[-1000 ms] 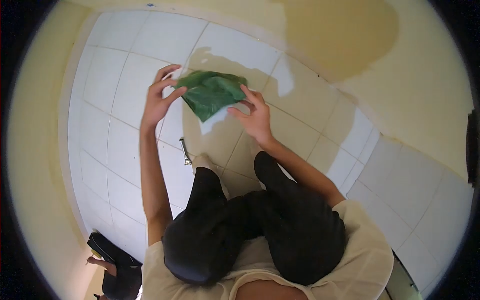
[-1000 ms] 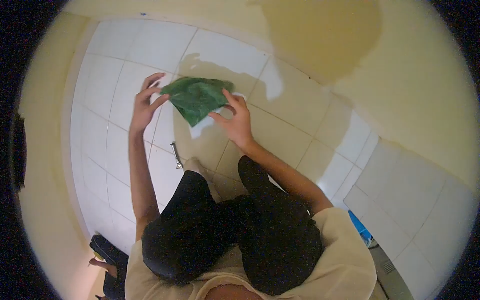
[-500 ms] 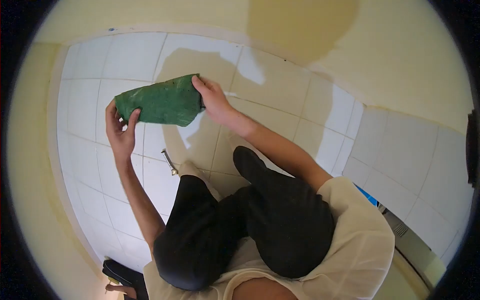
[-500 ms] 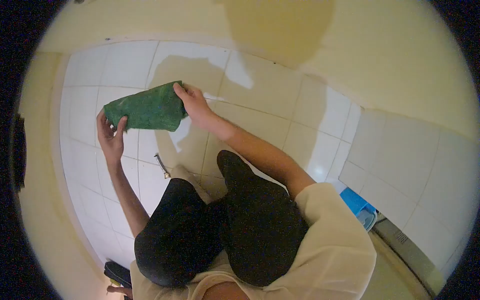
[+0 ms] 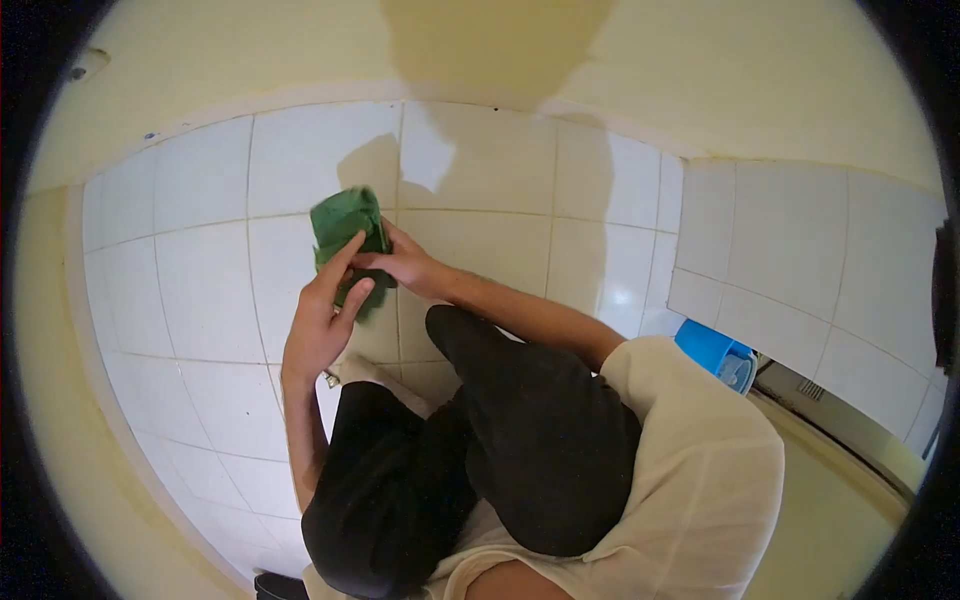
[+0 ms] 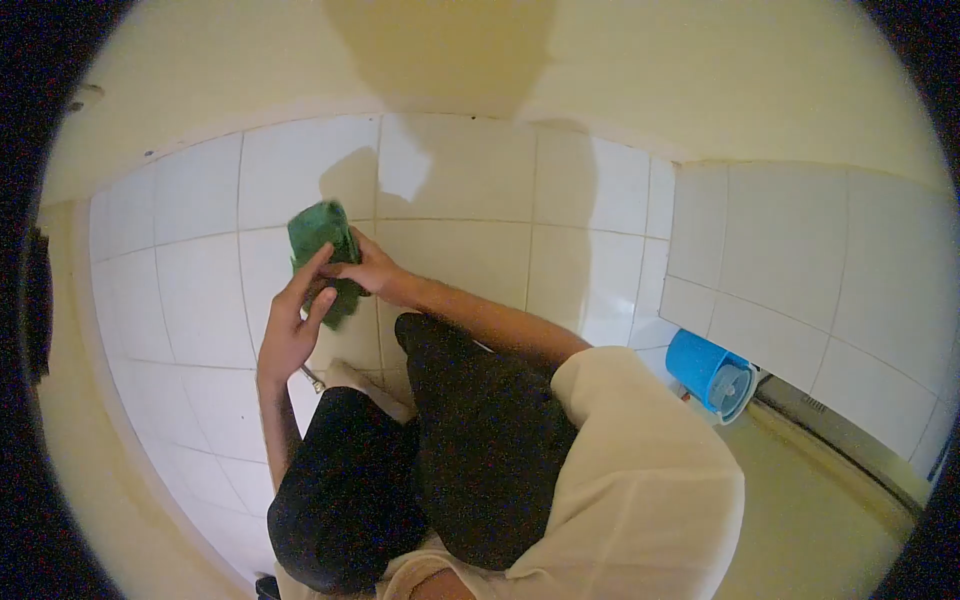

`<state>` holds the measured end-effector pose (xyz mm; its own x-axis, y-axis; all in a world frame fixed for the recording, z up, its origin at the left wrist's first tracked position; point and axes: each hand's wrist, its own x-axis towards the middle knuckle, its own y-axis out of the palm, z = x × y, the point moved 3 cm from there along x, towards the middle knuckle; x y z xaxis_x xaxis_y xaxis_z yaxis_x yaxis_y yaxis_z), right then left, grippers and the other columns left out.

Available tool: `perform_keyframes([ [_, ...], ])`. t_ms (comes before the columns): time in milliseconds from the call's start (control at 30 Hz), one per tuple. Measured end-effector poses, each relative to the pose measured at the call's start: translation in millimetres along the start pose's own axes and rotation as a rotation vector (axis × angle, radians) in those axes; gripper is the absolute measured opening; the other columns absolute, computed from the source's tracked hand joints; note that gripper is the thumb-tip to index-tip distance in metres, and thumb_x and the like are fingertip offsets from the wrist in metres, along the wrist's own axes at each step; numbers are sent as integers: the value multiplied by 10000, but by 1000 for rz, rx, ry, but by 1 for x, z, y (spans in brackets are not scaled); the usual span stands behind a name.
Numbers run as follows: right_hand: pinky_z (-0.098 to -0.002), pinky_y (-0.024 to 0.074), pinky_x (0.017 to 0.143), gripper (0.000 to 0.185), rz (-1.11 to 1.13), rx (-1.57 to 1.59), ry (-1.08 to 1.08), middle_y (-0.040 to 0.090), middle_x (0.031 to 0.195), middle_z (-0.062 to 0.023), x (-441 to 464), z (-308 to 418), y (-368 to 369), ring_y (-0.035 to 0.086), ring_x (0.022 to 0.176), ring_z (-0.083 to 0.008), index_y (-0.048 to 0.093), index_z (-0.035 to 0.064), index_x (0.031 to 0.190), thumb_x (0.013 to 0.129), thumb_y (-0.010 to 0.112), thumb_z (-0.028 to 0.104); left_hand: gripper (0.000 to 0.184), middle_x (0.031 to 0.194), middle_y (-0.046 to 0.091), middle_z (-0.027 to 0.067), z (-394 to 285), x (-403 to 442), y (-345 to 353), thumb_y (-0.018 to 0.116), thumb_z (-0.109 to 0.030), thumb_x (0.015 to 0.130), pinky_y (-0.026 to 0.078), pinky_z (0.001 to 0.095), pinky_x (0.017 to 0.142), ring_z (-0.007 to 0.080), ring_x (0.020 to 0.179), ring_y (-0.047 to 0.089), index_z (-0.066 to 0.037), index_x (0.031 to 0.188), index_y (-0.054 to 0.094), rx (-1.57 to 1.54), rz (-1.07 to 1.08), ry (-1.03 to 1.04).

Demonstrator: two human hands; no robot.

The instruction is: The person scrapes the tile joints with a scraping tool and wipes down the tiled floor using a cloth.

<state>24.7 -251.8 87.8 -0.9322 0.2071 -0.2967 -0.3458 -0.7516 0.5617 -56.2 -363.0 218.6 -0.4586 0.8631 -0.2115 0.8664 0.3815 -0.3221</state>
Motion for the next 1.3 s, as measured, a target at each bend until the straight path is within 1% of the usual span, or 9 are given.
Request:
perform_keyframes([
  [233,-429,532,950,378,-627,288,209,668,1132,-125,-135,16,-151,658,1038,-272,587,-14,1226,888,588,156,396,1380,593,140,44,-47,-42,471,-169,1059,428,391,1073,253,1270,562,-24,1426,505,-66,-286,-121],
  [433,-386,453,1016,514,-1432,-620,-109,545,1289,-132,-369,10,-218,548,1163,-251,438,32,1400,887,479,13,460,1259,615,165,167,-141,-71,575,-265,1020,510,385,901,250,1057,629,-48,1419,504,215,-481,-627],
  [533,-450,451,1023,578,-1746,-799,132,571,1277,-240,-445,-55,-236,585,1152,-366,395,-1,1435,880,528,92,555,1210,595,177,220,-172,-53,646,-309,974,513,393,832,265,962,615,-38,1426,473,349,-536,-767],
  [633,-509,429,1051,761,-1780,-912,515,507,1379,-337,-442,-96,-253,542,1211,-499,281,-60,1511,860,588,186,686,1115,539,180,235,-167,-24,727,-384,907,496,415,796,281,917,558,-35,1425,446,457,-624,-673],
  [667,-498,448,1029,766,-1644,-1391,150,545,1328,-341,-441,-123,-285,562,1183,-491,292,-48,1515,852,591,191,700,1103,529,181,230,-160,-16,738,-395,897,492,422,793,281,914,546,-34,1421,447,487,-638,-651],
  [800,-491,486,935,587,-2042,-1048,49,666,1150,-247,-363,-47,-337,626,1073,-431,525,38,1398,839,609,198,730,1077,513,163,223,-144,-1,794,-368,854,483,420,787,271,909,521,-30,1405,456,515,-706,-643],
  [933,-482,495,931,520,-2063,-933,106,676,1164,-209,-280,44,-386,632,1069,-411,609,74,1318,824,627,233,630,1063,536,139,227,-145,-1,775,-281,881,498,375,745,242,881,553,-40,1383,479,522,-715,-600],
  [1000,-501,497,883,448,-1986,-1021,-127,696,1107,-191,-233,45,-399,646,1004,-416,656,93,1237,823,608,260,544,1041,556,123,237,-152,-2,747,-228,907,506,351,710,220,857,570,-43,1358,506,397,-741,-587],
  [1300,-389,563,833,895,-573,-1466,-193,631,1177,-140,-46,22,-166,660,1025,-321,494,199,1470,607,672,41,253,1053,662,121,236,-157,7,673,-106,942,534,320,708,202,853,636,-1,1171,649,405,-855,-493],
])
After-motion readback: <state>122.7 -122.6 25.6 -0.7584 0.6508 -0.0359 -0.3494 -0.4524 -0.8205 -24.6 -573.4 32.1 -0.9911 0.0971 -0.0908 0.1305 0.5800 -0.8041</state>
